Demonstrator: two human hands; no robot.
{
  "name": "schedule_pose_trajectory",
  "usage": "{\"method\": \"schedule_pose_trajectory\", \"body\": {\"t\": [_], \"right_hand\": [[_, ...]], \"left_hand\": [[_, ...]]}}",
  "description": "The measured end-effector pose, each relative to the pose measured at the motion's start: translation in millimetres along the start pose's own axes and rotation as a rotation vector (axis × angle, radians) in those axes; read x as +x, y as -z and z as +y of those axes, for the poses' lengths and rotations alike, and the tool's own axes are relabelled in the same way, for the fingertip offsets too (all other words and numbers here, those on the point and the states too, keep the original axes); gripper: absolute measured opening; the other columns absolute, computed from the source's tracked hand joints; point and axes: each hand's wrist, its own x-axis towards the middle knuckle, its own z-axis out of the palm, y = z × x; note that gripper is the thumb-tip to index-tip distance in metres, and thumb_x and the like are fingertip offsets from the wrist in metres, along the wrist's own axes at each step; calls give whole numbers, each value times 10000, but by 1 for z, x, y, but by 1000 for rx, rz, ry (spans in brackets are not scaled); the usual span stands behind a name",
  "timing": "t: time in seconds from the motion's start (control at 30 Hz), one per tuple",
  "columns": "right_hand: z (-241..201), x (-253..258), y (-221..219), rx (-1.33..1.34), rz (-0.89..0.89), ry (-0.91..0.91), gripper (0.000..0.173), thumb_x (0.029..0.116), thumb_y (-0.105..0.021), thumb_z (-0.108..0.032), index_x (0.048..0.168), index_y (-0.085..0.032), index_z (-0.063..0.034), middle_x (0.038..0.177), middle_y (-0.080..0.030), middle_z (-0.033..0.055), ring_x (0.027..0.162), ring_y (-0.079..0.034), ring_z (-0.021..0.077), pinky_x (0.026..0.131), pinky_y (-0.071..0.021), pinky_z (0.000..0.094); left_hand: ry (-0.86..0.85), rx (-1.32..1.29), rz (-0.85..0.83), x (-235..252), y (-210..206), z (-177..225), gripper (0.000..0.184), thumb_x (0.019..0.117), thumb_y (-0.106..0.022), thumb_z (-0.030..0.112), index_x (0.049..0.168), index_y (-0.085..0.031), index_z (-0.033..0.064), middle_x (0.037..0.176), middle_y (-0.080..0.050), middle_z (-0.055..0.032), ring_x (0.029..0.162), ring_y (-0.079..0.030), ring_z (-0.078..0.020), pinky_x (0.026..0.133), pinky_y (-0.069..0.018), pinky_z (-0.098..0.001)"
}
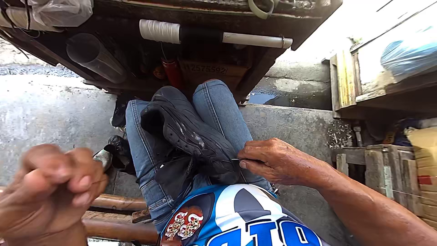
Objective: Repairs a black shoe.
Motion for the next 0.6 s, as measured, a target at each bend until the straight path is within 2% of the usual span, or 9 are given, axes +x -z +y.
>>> {"method": "schedule_pose_trajectory", "body": {"t": [0.07,0.13,0.2,0.23,0.3,0.4,0.6], "right_hand": [[0,-1,-1,15,5,-2,290,1068,-487,-280,1014,-715,-110,827,-638,6,729,-604,93,627,-486,279],[0,-1,-2,28,17,-1,287,1067,-488,-271,1004,-713,-106,821,-637,11,724,-604,99,624,-487,286],[-1,-1,-3,33,17,-2,286,1069,-486,-266,997,-711,-104,818,-630,12,723,-601,102,619,-483,291],[-1,-1,-4,34,17,-1,286,1070,-484,-265,996,-708,-103,816,-627,14,721,-601,106,615,-482,296],[-1,-1,-5,32,21,-3,287,1066,-483,-262,994,-707,-98,815,-630,23,723,-608,118,613,-487,308],[-1,-3,-8,23,41,5,286,1065,-483,-254,996,-702,-85,814,-632,42,729,-618,143,616,-492,325],[-6,-9,-23,-7,141,-9,266,1055,-494,-222,985,-696,-64,798,-624,67,699,-623,180,586,-495,344]], "left_hand": [[108,227,-5,21,-13,-25,121,1004,-644,281,998,-737,204,846,-683,56,648,-593,-11,568,-496,-152],[179,638,-29,40,-30,-57,138,1003,-640,285,1025,-747,200,874,-698,84,706,-613,0,633,-528,-182],[256,912,-126,55,-51,-77,143,963,-617,208,999,-750,171,954,-726,72,888,-677,-7,817,-586,-269],[293,964,-181,62,-60,-82,137,948,-623,198,1000,-748,183,977,-730,86,953,-675,14,879,-579,-277],[367,957,-287,76,-72,-89,104,933,-645,202,992,-731,210,953,-704,133,959,-636,74,884,-541,-210],[393,906,-400,87,-79,-94,71,906,-674,160,967,-710,168,900,-658,143,909,-590,112,850,-495,-138],[401,870,-434,85,-81,-96,62,878,-682,144,931,-695,173,861,-636,179,881,-571,153,827,-478,-96]]}}
